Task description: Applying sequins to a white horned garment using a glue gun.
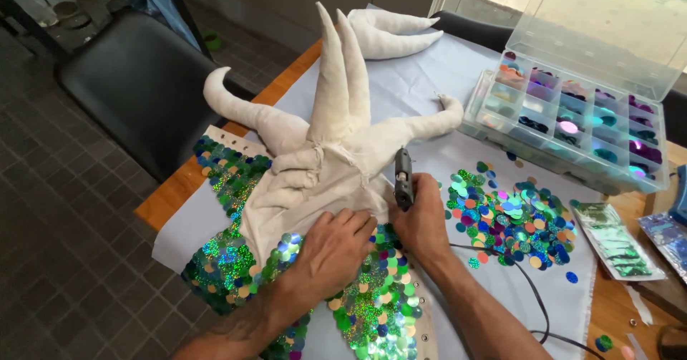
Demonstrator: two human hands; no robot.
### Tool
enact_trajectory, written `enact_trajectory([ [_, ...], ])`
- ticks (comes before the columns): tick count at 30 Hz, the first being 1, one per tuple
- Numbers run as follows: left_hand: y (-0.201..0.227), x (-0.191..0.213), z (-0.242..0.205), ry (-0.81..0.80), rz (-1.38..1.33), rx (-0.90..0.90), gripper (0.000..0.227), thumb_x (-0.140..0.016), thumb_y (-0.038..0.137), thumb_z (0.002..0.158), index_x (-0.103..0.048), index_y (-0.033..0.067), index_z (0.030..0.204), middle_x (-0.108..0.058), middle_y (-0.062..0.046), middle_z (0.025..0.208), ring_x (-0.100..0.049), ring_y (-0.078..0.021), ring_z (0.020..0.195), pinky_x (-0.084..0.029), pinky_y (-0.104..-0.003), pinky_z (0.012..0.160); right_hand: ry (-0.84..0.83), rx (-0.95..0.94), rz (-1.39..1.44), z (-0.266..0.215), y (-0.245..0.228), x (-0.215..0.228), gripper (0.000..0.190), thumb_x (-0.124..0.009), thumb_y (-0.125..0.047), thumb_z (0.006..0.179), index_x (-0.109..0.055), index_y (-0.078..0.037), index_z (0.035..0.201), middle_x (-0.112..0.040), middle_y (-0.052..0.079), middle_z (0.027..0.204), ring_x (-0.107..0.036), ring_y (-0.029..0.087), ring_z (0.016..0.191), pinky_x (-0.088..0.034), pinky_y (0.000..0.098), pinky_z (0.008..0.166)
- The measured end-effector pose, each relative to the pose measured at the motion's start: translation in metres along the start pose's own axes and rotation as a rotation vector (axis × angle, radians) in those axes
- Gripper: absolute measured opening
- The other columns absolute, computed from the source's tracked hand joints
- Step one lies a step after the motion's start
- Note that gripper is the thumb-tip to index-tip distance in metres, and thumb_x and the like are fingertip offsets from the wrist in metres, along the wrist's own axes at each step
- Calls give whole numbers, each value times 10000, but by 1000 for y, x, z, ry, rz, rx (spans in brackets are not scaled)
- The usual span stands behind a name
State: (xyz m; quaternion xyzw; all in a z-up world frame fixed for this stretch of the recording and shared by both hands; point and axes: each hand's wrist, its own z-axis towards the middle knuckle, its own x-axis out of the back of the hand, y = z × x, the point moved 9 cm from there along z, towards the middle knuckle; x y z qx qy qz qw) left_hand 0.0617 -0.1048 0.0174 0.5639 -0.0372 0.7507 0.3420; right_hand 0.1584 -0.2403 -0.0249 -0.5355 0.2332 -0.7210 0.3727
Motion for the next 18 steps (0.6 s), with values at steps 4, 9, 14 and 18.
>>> enact_trajectory([
  [4, -2, -13, 6, -79, 89, 27, 455, -657, 210, 896, -604, -4, 1293, -629, -102, 1121, -561, -279, 1034, -421, -430, 850, 78, 46, -58, -2, -6, 6, 408, -743, 10, 770, -544, 22, 1126, -573, 218, 1053, -608, 396, 935, -508, 465, 795],
  [9, -2, -19, 13, -120, 91, 48, 473, -639, 238, 911, -588, -14, 1308, -600, -126, 1138, -525, -304, 1086, -404, -447, 911, 94, -23, -83, -2, -7, 10, 377, -730, -9, 814, -541, 12, 1140, -551, 227, 1095, -590, 414, 946, -496, 482, 792],
  [14, -6, -24, 11, -103, 64, 76, 566, -649, 264, 875, -556, -48, 1338, -554, -148, 1234, -488, -311, 1130, -379, -448, 932, 82, 29, -72, -8, 8, 16, 456, -734, 36, 730, -531, 14, 1138, -551, 214, 1080, -589, 388, 965, -505, 456, 823],
  [18, -5, -23, 12, -136, 47, 139, 590, -649, 273, 880, -527, -50, 1358, -540, -152, 1256, -462, -313, 1176, -361, -451, 964, 69, 42, -53, -15, -4, 25, 485, -785, 0, 713, -525, 16, 1122, -552, 204, 1055, -591, 372, 941, -510, 441, 808],
])
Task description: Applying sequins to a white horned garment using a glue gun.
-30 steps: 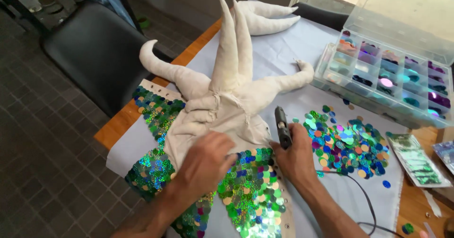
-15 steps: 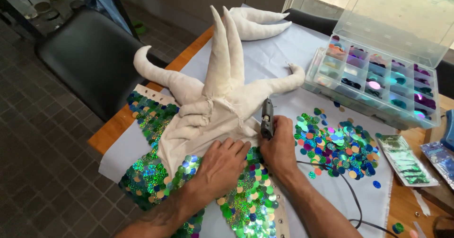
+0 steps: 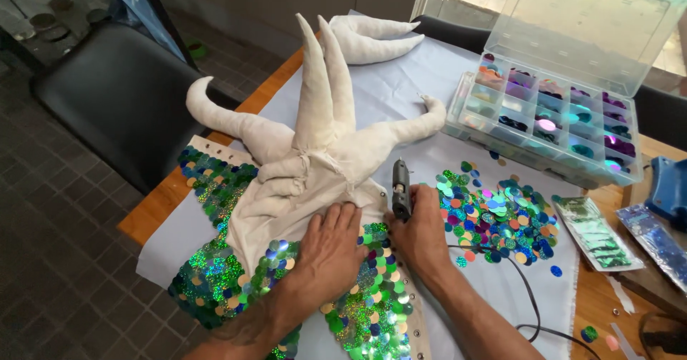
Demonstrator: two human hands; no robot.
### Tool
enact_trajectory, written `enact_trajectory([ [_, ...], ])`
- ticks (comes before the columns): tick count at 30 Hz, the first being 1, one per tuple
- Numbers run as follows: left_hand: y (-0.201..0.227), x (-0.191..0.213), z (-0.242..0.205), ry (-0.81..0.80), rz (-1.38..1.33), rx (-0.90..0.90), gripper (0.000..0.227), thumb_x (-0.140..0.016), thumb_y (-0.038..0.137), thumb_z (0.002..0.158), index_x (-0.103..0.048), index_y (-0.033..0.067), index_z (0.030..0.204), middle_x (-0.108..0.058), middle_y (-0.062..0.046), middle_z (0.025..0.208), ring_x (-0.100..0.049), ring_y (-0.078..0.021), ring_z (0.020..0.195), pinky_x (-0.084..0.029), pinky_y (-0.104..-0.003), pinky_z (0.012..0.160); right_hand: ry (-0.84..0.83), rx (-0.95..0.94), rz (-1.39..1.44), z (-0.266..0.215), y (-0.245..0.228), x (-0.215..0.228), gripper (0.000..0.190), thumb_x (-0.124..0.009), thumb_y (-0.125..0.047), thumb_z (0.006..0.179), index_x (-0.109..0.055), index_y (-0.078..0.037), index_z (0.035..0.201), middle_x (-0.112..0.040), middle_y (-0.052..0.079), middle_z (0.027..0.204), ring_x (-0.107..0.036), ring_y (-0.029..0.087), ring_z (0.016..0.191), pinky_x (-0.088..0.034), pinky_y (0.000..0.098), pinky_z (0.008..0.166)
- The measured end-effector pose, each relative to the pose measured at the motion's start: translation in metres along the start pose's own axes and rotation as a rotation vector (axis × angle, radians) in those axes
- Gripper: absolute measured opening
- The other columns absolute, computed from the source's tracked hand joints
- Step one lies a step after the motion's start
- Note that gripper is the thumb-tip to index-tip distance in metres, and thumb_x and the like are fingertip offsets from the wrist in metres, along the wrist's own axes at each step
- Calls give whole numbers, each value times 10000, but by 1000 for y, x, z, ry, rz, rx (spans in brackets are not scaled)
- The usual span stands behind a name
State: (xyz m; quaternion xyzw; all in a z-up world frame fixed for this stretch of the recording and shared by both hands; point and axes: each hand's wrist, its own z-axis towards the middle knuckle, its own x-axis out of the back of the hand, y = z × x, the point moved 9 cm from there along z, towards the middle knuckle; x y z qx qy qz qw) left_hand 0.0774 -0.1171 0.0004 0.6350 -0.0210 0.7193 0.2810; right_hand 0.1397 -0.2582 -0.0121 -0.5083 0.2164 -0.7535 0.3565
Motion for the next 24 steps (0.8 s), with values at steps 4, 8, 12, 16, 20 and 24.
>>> enact_trajectory([
  [4, -10, -8, -3, 18, 72, 80, 678, -657, 341, 863, -473, -77, 1364, -487, -195, 1377, -408, -336, 1281, -325, -470, 1011, -41, -72, 11, -2, 4, -3, 486, -817, -41, 736, -526, 14, 1121, -546, 204, 1068, -596, 366, 923, -513, 439, 781],
  [8, -5, -3, -5, -1, 114, 79, 712, -619, 355, 911, -426, -96, 1427, -413, -223, 1492, -365, -347, 1350, -305, -483, 1038, -41, -93, 14, -4, 4, -2, 494, -823, -60, 744, -523, 12, 1130, -548, 201, 1083, -607, 370, 925, -515, 445, 774],
  [12, -1, -5, -4, -84, 87, 82, 678, -613, 367, 911, -449, -39, 1429, -414, -208, 1499, -368, -344, 1357, -309, -482, 1061, 2, -40, 19, -11, -5, 11, 479, -816, -61, 752, -521, 11, 1123, -557, 202, 1055, -607, 376, 913, -508, 449, 765],
  [16, 4, -1, -2, -43, 94, 51, 624, -629, 386, 898, -500, 34, 1397, -435, -221, 1468, -380, -380, 1333, -327, -518, 984, 27, -62, 78, -39, -19, 42, 369, -778, -88, 833, -541, -16, 1107, -606, 170, 928, -621, 327, 796, -505, 427, 693],
  [20, 14, 7, 2, -7, 50, 3, 588, -663, 368, 878, -556, 19, 1339, -521, -209, 1314, -448, -368, 1222, -360, -505, 946, -2, -111, 165, -84, -15, 71, 225, -720, -85, 879, -598, -50, 1066, -661, 112, 800, -648, 235, 674, -523, 353, 626],
  [24, 25, 0, 24, -137, 56, 41, 408, -689, 307, 875, -640, 52, 1189, -582, -157, 1206, -514, -336, 1164, -399, -476, 950, 31, -128, 143, -122, 21, 101, 172, -702, -63, 869, -632, -61, 1026, -665, 85, 770, -656, 185, 656, -524, 310, 623],
])
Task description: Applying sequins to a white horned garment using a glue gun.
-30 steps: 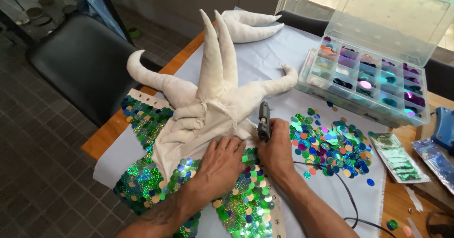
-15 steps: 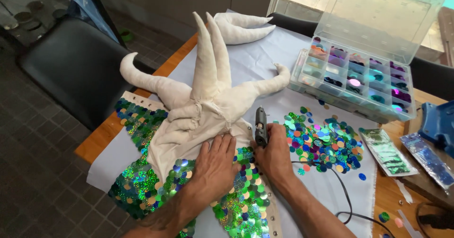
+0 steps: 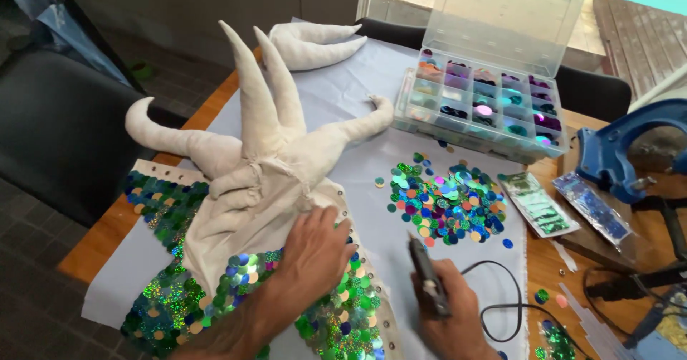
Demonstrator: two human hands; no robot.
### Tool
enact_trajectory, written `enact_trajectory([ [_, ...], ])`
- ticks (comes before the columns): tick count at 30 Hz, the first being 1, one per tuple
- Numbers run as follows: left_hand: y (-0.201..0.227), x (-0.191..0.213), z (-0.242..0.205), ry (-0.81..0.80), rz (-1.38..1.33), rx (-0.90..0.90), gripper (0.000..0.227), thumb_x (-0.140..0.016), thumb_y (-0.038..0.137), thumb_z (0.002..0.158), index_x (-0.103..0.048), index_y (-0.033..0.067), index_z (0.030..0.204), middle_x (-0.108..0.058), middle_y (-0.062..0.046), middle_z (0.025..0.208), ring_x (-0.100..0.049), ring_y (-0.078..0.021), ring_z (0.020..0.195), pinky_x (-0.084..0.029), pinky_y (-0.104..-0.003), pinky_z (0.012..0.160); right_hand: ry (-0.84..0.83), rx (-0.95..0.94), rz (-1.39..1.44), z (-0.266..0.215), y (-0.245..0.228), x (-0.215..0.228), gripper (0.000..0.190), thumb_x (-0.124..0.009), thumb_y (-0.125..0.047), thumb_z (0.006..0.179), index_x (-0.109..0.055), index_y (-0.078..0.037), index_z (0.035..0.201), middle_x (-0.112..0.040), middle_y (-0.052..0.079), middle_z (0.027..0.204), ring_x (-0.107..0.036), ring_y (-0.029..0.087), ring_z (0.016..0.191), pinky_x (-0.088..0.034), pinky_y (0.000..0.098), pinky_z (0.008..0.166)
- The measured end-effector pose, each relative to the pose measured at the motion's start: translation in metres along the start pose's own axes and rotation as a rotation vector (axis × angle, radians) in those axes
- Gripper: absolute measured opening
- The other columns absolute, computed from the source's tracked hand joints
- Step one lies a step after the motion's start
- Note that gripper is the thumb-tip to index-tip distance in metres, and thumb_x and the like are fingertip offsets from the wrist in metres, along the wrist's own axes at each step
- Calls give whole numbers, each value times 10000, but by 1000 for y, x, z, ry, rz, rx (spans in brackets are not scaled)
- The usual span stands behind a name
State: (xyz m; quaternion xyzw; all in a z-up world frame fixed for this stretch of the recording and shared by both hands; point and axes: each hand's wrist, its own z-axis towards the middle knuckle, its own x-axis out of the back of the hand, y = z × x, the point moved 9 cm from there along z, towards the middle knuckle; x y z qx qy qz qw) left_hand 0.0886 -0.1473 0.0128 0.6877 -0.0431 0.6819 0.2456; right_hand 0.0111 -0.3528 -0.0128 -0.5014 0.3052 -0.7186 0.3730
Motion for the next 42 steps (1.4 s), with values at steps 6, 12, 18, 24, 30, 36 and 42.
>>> enact_trajectory([
  [6, 49, -23, 59, 177, -267, -329, 156, -752, 173, 834, -769, 97, 970, -677, -108, 1008, -623, -321, 1026, -486, -474, 881, 175, 87, -15, -12, 24, 33, 236, -748, -72, 847, -588, -64, 1019, -581, 28, 720, -551, 108, 606, -472, 254, 578],
  [12, 70, -51, 100, 198, -325, -366, 221, -798, 189, 759, -805, 138, 974, -673, -117, 1013, -630, -338, 1009, -513, -471, 867, 273, 48, -34, -5, 24, 49, 252, -758, -69, 867, -586, -45, 1050, -587, 20, 705, -526, 92, 591, -457, 257, 545],
  [18, 72, -58, 113, 78, -316, -307, 184, -783, 186, 779, -807, 164, 960, -671, -84, 967, -640, -305, 1014, -519, -451, 875, 249, 76, -22, 0, 22, 47, 265, -758, -68, 869, -587, -40, 1070, -608, 24, 712, -542, 86, 579, -467, 261, 531],
  [24, 65, -46, 117, 116, -400, -360, 106, -764, 180, 790, -817, 162, 880, -690, -62, 925, -685, -278, 915, -545, -427, 804, 236, 58, -41, 0, 24, 45, 273, -768, -80, 862, -596, -38, 1071, -608, 42, 692, -543, 111, 567, -467, 272, 533],
  [30, 44, -48, 134, -54, -618, -255, 150, -749, 196, 800, -801, 140, 929, -786, -62, 863, -757, -214, 778, -590, -347, 762, 252, 96, -36, 3, 17, 46, 283, -753, -92, 869, -593, -30, 1093, -646, 42, 747, -587, 110, 599, -491, 268, 568],
  [36, 35, -69, 143, -131, -764, -263, 226, -750, 133, 787, -778, 74, 1003, -784, -84, 863, -745, -179, 745, -600, -324, 722, 238, -17, -67, 2, 29, 46, 273, -761, -95, 859, -612, -35, 1080, -627, 51, 689, -555, 118, 558, -473, 281, 534],
  [42, 29, -76, 145, -192, -846, -205, 285, -752, 105, 788, -768, 49, 1067, -784, -71, 903, -732, -130, 778, -596, -291, 730, 238, -18, -32, 3, 30, 46, 263, -751, -90, 863, -609, -31, 1076, -643, 40, 708, -574, 100, 581, -490, 271, 546],
])
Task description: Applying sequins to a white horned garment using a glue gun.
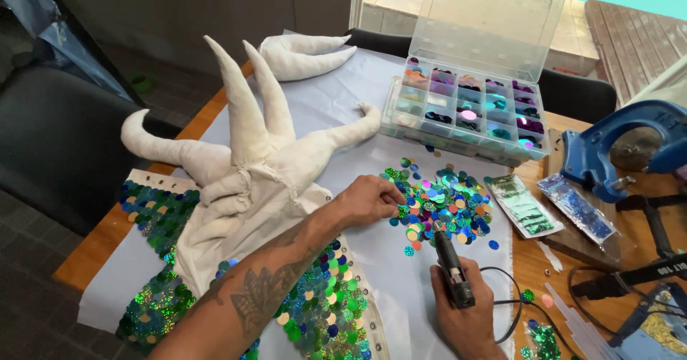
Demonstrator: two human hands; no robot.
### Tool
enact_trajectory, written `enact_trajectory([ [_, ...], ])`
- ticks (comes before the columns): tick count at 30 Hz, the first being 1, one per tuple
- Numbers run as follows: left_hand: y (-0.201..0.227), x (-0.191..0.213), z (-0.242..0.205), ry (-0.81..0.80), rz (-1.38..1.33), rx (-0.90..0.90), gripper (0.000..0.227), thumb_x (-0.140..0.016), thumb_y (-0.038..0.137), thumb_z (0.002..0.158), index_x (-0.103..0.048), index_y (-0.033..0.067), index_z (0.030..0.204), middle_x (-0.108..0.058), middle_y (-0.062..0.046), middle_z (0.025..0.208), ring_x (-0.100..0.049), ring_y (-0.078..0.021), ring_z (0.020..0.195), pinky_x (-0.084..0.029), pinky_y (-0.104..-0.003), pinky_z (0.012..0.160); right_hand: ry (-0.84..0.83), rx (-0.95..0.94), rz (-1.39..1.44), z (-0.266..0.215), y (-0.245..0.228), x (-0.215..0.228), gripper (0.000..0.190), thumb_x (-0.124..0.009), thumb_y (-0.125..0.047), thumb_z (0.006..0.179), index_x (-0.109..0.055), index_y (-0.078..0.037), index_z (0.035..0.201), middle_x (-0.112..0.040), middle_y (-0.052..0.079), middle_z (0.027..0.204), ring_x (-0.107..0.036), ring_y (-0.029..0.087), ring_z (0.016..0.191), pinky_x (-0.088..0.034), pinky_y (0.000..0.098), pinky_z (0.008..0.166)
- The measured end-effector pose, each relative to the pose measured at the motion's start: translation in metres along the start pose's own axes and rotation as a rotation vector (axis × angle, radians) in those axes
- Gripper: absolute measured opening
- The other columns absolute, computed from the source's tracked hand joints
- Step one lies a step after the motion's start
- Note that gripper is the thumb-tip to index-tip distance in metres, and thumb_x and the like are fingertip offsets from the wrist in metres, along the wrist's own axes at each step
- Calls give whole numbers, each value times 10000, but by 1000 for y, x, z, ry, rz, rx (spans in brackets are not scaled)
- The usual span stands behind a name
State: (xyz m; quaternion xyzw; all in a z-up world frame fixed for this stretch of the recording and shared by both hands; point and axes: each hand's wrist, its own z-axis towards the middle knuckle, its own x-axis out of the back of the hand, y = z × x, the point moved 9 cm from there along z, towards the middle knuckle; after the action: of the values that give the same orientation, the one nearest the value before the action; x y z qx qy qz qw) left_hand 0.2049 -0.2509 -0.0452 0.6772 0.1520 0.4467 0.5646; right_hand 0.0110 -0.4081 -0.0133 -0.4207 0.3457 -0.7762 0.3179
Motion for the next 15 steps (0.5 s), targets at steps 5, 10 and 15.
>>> enact_trajectory([
  [5, 16, 4, -8, -24, 36, -15, 252, -733, 112, 818, -799, 53, 1054, -798, -82, 911, -735, -124, 792, -590, -283, 763, -24, -60, -19, -1, 9, -2, 284, -760, -98, 855, -608, -30, 1085, -653, 50, 687, -591, 106, 574, -498, 270, 549],
  [10, 15, 12, -22, 5, -139, -6, 192, -721, 94, 857, -765, 6, 1022, -791, -46, 963, -723, -107, 793, -588, -279, 754, -25, -60, 6, -2, 11, -2, 282, -754, -97, 859, -611, -27, 1092, -667, 50, 713, -603, 103, 600, -508, 267, 569],
  [15, 27, 32, -40, 45, -361, 31, 172, -719, 44, 864, -726, -11, 1026, -776, -44, 916, -708, -106, 744, -589, -269, 701, -29, -61, 5, -5, 21, -5, 280, -758, -100, 863, -622, -21, 1095, -693, 65, 754, -639, 114, 649, -522, 268, 618],
])
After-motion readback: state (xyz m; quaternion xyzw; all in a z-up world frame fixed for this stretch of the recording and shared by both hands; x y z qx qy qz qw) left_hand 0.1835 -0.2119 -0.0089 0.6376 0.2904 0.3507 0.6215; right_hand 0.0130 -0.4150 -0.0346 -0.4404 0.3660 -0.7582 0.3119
